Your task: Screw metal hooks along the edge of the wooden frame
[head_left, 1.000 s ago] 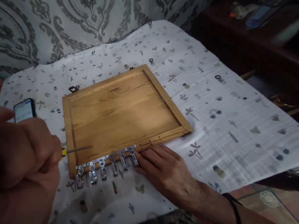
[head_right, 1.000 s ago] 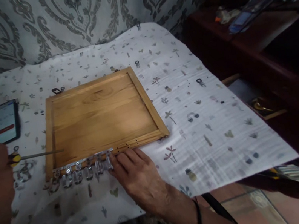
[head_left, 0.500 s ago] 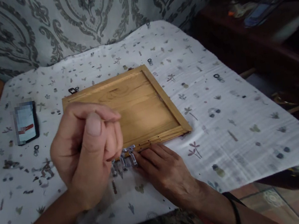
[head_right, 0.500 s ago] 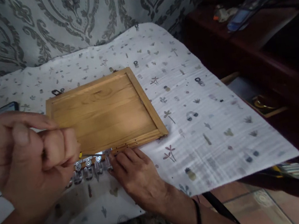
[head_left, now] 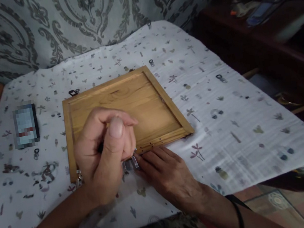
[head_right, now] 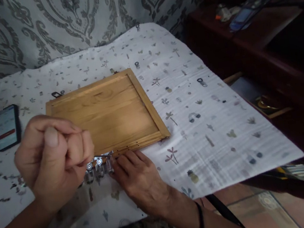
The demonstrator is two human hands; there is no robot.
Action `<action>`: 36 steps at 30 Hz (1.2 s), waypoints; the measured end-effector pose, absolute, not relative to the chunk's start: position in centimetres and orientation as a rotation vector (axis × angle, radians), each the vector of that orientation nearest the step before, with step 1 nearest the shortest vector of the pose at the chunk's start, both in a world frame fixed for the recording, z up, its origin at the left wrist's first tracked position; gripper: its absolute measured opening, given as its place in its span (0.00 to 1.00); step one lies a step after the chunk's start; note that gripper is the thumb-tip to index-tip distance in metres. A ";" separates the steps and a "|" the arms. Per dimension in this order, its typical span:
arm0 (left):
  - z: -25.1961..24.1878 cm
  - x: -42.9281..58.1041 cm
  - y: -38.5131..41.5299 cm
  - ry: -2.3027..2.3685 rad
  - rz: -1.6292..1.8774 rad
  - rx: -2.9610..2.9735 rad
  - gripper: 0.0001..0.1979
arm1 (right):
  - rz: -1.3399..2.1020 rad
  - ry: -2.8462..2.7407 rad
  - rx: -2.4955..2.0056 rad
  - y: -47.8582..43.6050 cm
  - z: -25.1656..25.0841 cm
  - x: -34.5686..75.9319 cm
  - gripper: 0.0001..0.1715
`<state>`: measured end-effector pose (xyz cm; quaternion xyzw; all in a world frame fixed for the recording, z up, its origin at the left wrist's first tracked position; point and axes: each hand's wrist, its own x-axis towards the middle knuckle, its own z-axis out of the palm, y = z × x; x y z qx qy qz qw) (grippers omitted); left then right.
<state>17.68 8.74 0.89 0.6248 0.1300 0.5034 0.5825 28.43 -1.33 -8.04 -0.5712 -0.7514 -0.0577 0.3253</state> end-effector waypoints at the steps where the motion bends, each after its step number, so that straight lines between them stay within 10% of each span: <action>1: 0.8 17.7 8.7 0.304 1.170 1.459 0.10 | -0.145 -1.972 -1.498 -1.3 -8.0 28.5 0.13; 24: -0.6 17.5 7.7 0.242 1.156 1.574 0.10 | -0.135 -1.964 -1.485 -1.4 -7.5 28.4 0.11; 36: 0.0 18.2 8.2 0.278 1.142 1.533 0.11 | 0.480 -1.547 -1.322 -0.8 -4.3 30.0 0.10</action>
